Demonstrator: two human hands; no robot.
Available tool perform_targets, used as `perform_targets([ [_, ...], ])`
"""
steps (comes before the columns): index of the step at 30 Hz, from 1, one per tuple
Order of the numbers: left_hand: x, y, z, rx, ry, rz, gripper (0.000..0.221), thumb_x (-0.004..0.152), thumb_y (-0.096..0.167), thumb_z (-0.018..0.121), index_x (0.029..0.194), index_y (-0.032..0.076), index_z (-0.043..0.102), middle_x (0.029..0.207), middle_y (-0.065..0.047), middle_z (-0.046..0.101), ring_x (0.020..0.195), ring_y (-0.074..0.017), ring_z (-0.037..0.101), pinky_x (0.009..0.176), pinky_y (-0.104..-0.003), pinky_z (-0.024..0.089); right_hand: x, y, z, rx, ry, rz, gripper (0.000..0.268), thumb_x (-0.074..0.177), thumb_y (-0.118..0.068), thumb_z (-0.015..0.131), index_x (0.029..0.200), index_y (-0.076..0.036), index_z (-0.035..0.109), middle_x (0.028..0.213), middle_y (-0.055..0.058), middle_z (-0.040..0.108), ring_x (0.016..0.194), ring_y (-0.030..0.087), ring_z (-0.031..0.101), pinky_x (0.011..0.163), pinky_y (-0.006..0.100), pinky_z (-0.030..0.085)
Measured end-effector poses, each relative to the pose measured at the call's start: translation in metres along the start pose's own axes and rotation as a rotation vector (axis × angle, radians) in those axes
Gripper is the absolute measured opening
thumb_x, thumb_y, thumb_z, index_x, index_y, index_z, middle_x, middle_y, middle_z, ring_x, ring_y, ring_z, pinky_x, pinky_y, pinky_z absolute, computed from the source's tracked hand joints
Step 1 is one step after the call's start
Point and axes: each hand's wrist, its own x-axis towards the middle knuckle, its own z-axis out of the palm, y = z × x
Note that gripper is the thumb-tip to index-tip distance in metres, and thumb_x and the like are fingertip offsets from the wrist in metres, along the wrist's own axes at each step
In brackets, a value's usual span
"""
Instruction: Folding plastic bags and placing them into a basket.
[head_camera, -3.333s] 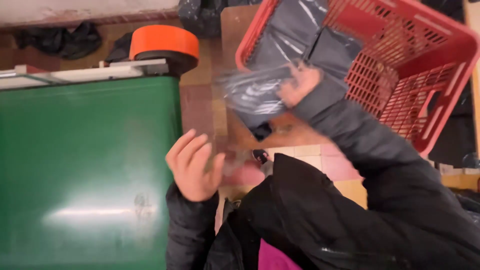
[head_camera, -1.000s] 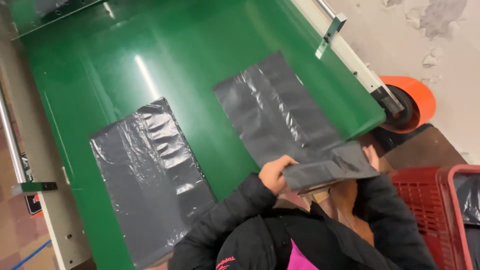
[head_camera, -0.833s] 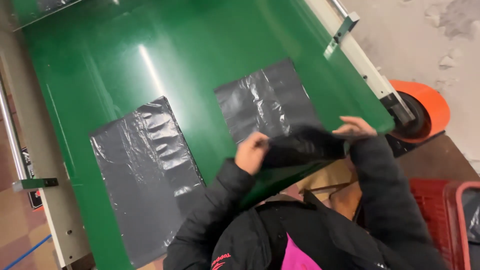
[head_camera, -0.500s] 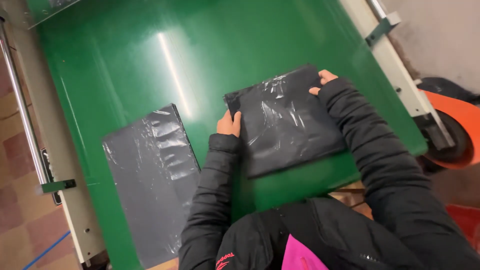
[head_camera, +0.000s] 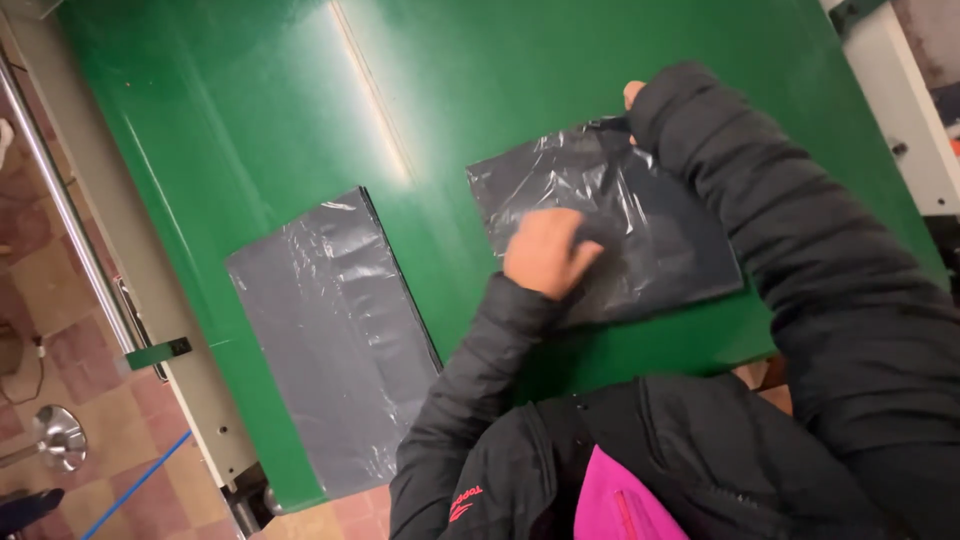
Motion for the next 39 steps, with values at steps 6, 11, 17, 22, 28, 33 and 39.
perform_targets([
  [6,-0.038,-0.039,0.113,-1.301,-0.189,-0.437,0.074,0.102,0.064,0.048,0.146,0.005,0.048,0.144,-0.016,0.059,0.135,-0.0325,0.057,0.113,-0.041,0.045,-0.055,-0.044,-0.044,-0.157,0.273,-0.09,0.011,0.084,-0.022,0.073,0.094,-0.018,0.069,0.101,0.005,0.071,0.099,0.03,0.065,0.087,0.045,0.047],
  [11,-0.044,-0.063,0.058,-2.097,-0.193,-0.826,0.114,0.087,0.092,0.016,0.153,0.001,0.036,0.156,-0.022,0.045,0.143,-0.036,0.048,0.115,-0.045,0.038,-0.189,-0.094,-0.079,-0.148,0.674,-0.295,0.019,0.076,-0.019,0.072,0.095,-0.018,0.066,0.099,-0.001,0.067,0.101,0.026,0.062,0.092,0.044,0.044],
  [17,-0.113,-0.122,0.063,-2.6,-0.539,0.039,0.107,0.111,0.084,0.023,0.163,-0.009,0.036,0.149,-0.02,0.055,0.139,-0.0318,0.057,0.117,-0.04,0.044,-0.271,-0.085,-0.006,-0.131,0.805,-0.343,0.022,0.07,-0.005,0.07,0.087,-0.015,0.062,0.108,-0.006,0.07,0.115,0.022,0.064,0.1,0.042,0.046],
  [22,-0.161,-0.173,0.107,-1.409,0.123,-0.763,0.062,0.097,0.036,0.074,0.144,0.003,0.049,0.145,-0.012,0.058,0.132,-0.0202,0.057,0.113,-0.037,0.045,-0.279,-0.068,0.033,-0.038,0.616,-0.32,0.026,0.066,-0.008,0.064,0.091,-0.013,0.063,0.113,-0.002,0.069,0.122,0.024,0.064,0.102,0.044,0.047],
  [28,-0.128,0.018,-0.048,0.116,0.126,0.163,0.061,0.075,0.04,0.081,0.118,0.002,0.06,0.121,-0.017,0.062,0.111,-0.0362,0.058,0.096,-0.048,0.047,-0.271,-0.069,0.054,-0.237,0.704,-0.254,0.019,0.08,-0.013,0.07,0.098,-0.015,0.066,0.119,0.002,0.069,0.129,0.024,0.059,0.107,0.042,0.048],
  [33,-0.142,-0.004,-0.009,0.458,-0.279,0.43,0.026,0.09,0.029,0.076,0.109,0.013,0.067,0.108,-0.004,0.065,0.107,-0.026,0.064,0.081,-0.042,0.05,-0.28,-0.18,-0.007,-0.163,0.158,-0.253,0.023,0.085,-0.019,0.064,0.104,-0.008,0.066,0.12,0.009,0.065,0.127,0.029,0.055,0.098,0.042,0.048],
  [39,-0.082,0.028,0.001,-0.258,-0.734,0.281,0.021,0.093,0.032,0.068,0.096,0.011,0.071,0.09,-0.009,0.07,0.087,-0.0278,0.069,0.076,-0.038,0.054,-0.269,-0.153,0.183,0.251,0.502,-0.545,0.049,0.08,-0.011,0.063,0.128,-0.001,0.065,0.136,0.016,0.064,0.134,0.034,0.055,0.111,0.05,0.041],
])
